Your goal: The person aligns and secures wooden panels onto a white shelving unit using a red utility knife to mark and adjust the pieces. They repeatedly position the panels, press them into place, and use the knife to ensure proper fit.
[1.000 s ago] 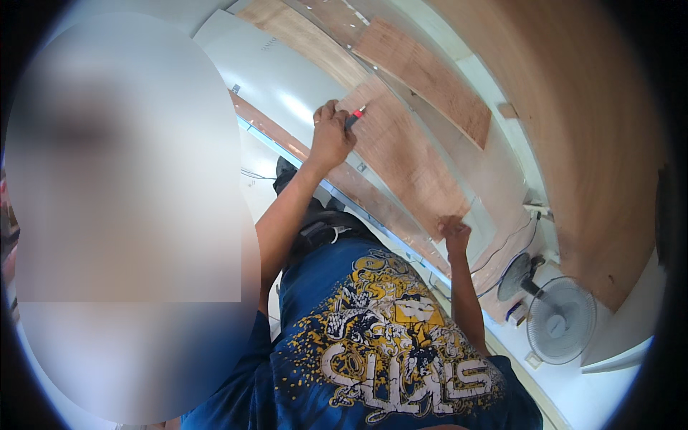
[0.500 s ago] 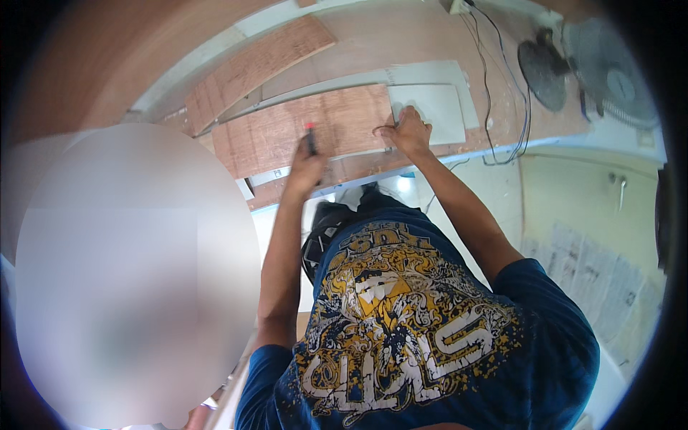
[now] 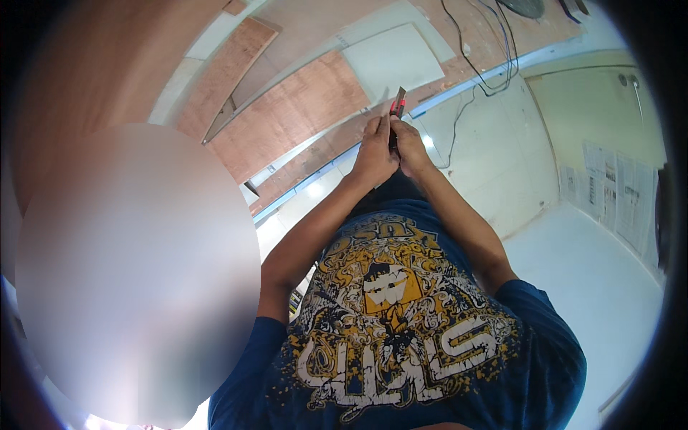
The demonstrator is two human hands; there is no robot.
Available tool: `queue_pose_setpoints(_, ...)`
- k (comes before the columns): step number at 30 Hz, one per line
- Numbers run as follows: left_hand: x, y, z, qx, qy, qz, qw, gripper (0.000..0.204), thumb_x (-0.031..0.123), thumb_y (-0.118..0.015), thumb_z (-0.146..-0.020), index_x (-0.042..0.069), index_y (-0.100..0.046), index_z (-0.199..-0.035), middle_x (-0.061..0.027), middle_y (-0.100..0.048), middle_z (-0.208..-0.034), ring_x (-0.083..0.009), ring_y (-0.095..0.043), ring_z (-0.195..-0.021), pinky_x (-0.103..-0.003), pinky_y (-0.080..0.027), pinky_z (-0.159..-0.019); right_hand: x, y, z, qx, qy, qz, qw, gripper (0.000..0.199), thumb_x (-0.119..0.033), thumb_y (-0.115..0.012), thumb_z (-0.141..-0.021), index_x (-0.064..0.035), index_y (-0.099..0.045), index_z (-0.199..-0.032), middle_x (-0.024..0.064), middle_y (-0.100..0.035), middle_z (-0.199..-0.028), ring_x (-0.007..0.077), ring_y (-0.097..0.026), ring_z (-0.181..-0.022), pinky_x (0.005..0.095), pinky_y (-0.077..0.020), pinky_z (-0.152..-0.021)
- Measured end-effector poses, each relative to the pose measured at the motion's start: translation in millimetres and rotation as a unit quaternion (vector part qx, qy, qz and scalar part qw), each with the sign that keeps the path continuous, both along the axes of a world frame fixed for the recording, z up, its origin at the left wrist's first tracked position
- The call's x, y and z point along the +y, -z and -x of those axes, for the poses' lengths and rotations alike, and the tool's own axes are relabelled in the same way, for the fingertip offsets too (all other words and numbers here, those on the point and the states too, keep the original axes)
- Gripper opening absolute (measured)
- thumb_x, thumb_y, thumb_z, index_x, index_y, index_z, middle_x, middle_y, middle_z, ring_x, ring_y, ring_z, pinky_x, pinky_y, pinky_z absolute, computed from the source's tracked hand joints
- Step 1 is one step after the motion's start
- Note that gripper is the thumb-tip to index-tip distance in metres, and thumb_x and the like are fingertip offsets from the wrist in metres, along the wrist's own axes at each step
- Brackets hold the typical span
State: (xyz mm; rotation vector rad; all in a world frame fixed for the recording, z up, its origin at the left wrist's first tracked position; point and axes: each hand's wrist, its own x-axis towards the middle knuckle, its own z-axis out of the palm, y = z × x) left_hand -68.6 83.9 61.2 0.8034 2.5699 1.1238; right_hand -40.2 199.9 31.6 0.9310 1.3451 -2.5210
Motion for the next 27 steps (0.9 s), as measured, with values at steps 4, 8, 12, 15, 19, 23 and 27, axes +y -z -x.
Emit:
queue_pose_setpoints(4,-36,7,16,0.010,0.084,0.001,0.996,0.059,0.008,-0.074,-0.082,-0.006,-0.056,-0.137,-0.0285,-0.057,-0.133,-0.0452,-0.050,-0.134,-0.045,-0.045,-0.111,28,15,-46,0.000,0.038,-0.011,0.999,0.036,-0.037,-0.055,-0.108,-0.0026,-0.063,-0.117,0.0069,-0.068,-0.094,0.0185,-0.067,-0.072,0.0333,-0.0562,-0.065)
queue_pose_setpoints(8,-87,15,115,0.147,-0.106,0.053,0.982,0.054,0.014,-0.075,-0.084,-0.005,-0.060,-0.133,-0.0264,-0.061,-0.133,-0.0432,-0.055,-0.127,-0.050,-0.042,-0.112,52,24,-95,-0.005,0.093,-0.055,0.994,0.043,-0.041,-0.056,-0.107,-0.0013,-0.060,-0.122,0.0078,-0.066,-0.088,0.0174,-0.066,-0.066,0.0322,-0.0568,-0.062)
queue_pose_setpoints(12,-90,20,159,0.179,-0.066,0.187,0.964,0.067,0.038,-0.063,-0.097,0.001,-0.047,-0.150,-0.0274,-0.039,-0.157,-0.0470,-0.036,-0.145,-0.062,-0.030,-0.116,50,27,-133,-0.024,0.110,-0.069,0.991,0.039,-0.039,-0.054,-0.108,-0.0025,-0.058,-0.120,0.0066,-0.062,-0.085,0.0165,-0.063,-0.064,0.0328,-0.0568,-0.061)
queue_pose_setpoints(15,-94,56,148,0.249,-0.045,0.289,0.923,0.074,0.050,-0.050,-0.103,0.007,-0.034,-0.160,-0.0263,-0.027,-0.165,-0.0493,-0.023,-0.151,-0.069,-0.023,-0.117,35,22,-145,-0.052,0.092,-0.116,0.988,0.039,-0.040,-0.052,-0.108,-0.0039,-0.056,-0.122,0.0061,-0.060,-0.087,0.0158,-0.063,-0.064,0.0333,-0.0568,-0.061)
queue_pose_setpoints(19,-84,63,146,0.256,-0.025,0.337,0.906,0.075,0.054,-0.041,-0.105,0.011,-0.026,-0.165,-0.0257,-0.021,-0.168,-0.0509,-0.017,-0.154,-0.069,-0.018,-0.120,30,19,-128,-0.045,0.037,-0.180,0.982,0.038,-0.039,-0.053,-0.109,-0.0039,-0.054,-0.124,0.0055,-0.060,-0.090,0.0136,-0.061,-0.065,0.0303,-0.0536,-0.061)
queue_pose_setpoints(23,-86,59,139,0.237,-0.029,0.368,0.899,0.071,0.053,-0.040,-0.106,0.013,-0.028,-0.164,-0.0252,-0.020,-0.169,-0.0495,-0.016,-0.155,-0.067,-0.015,-0.122,32,1,-70,-0.011,-0.020,-0.218,0.976,0.037,-0.035,-0.057,-0.107,-0.0018,-0.057,-0.123,0.0062,-0.063,-0.088,0.0114,-0.058,-0.065,0.0277,-0.0482,-0.059)
queue_pose_setpoints(27,-88,58,142,0.241,0.003,0.368,0.898,0.065,0.051,-0.037,-0.107,0.019,-0.033,-0.163,-0.0173,-0.021,-0.171,-0.0427,-0.016,-0.157,-0.064,-0.014,-0.124,35,-6,3,0.012,-0.111,-0.253,0.961,0.035,-0.036,-0.056,-0.106,-0.0047,-0.059,-0.121,0.0031,-0.063,-0.086,0.0086,-0.058,-0.065,0.0249,-0.0432,-0.052)
